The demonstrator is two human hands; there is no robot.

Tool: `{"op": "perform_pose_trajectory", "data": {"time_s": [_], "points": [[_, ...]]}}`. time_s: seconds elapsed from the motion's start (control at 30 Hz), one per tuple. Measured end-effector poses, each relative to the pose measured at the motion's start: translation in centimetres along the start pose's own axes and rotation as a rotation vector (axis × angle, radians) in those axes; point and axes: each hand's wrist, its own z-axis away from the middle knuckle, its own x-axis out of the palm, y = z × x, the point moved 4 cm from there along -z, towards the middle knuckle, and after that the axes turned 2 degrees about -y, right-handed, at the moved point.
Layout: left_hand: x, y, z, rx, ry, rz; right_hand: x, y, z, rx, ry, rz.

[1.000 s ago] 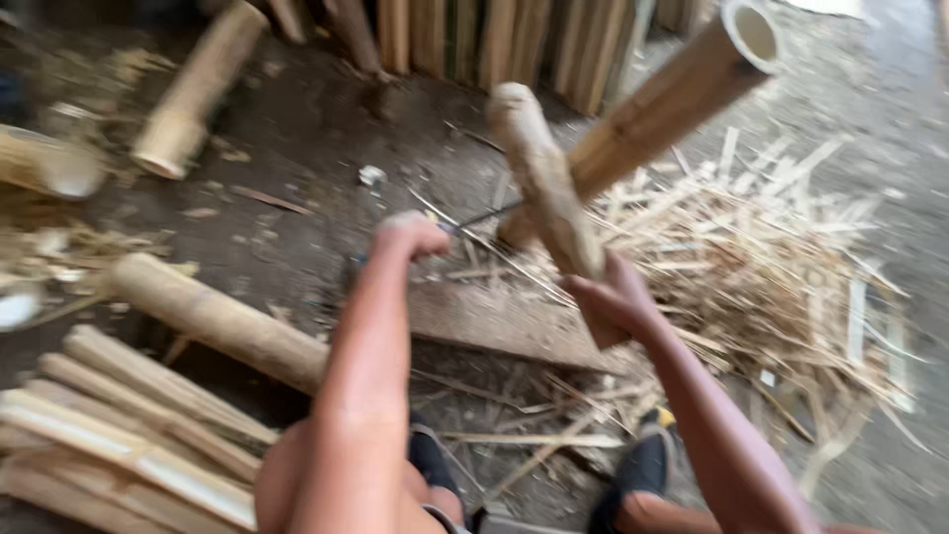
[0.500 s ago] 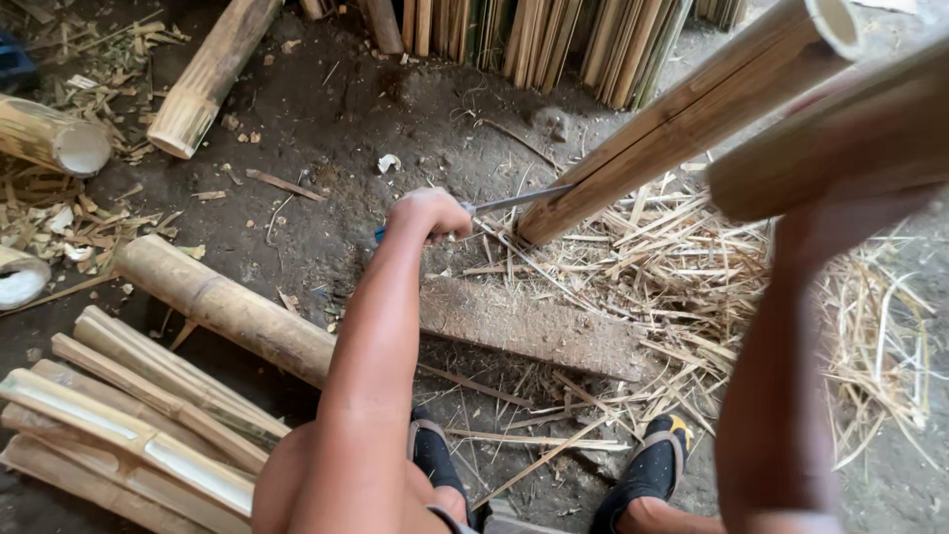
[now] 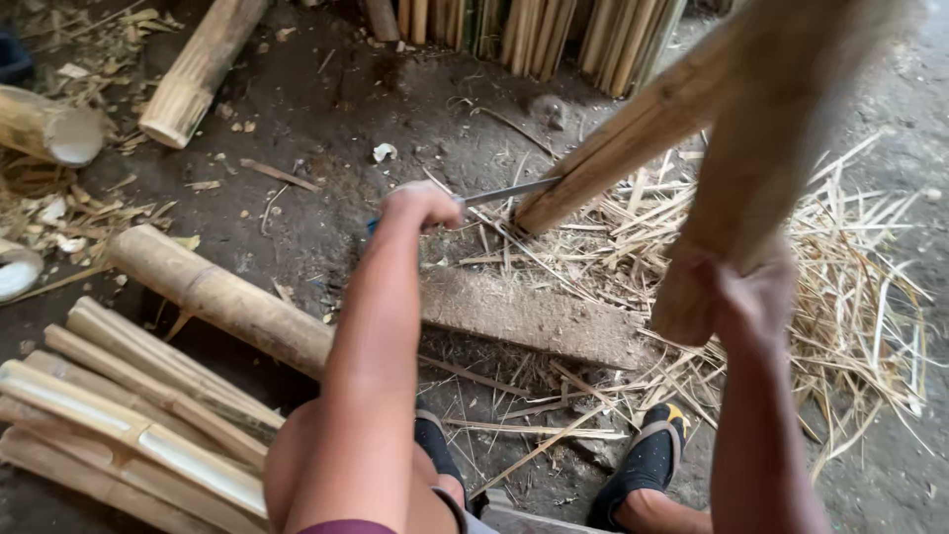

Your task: The person splits a bamboo pole into smaller strips using a knife and a wooden mallet. They position the bamboo on a wooden block, strike the knife with the mallet to split the material, and then use the knife to shave and smooth the resulting strips.

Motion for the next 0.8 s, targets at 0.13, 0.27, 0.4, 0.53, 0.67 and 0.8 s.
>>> {"op": "perform_pose_trajectory", "data": {"time_s": [0.13, 0.27, 0.4, 0.53, 0.67, 0.8], "points": [[0.3, -1.9, -2.5, -0.004, 0.019, 0.009, -0.2, 3.2, -2.3, -0.048, 0.113, 0.067], [0.8, -2.4, -3.9, -0.016, 0.005, -0.015, 10.0, 11.8, -1.8, 0.404, -0.165, 0.294], [2.8, -1.7, -2.8, -0.002, 0.049, -0.089, 14.1, 13.9, 0.1, 0.671, -0.359, 0.425], [2.0, -2.4, -2.1, -0.112, 0.062, -0.078, 12.1, 9.6, 0.0, 0.624, -0.310, 0.325], [1.6, -2.6, -2.1, -0.141, 0.022, -0.065, 6.9, 5.2, -0.1, 0.268, -0.168, 0.196], [0.4, -2.1, -1.5, -0.112, 0.011, -0.112, 5.4, 5.1, -1.6, -0.140, 0.007, 0.021]]}}
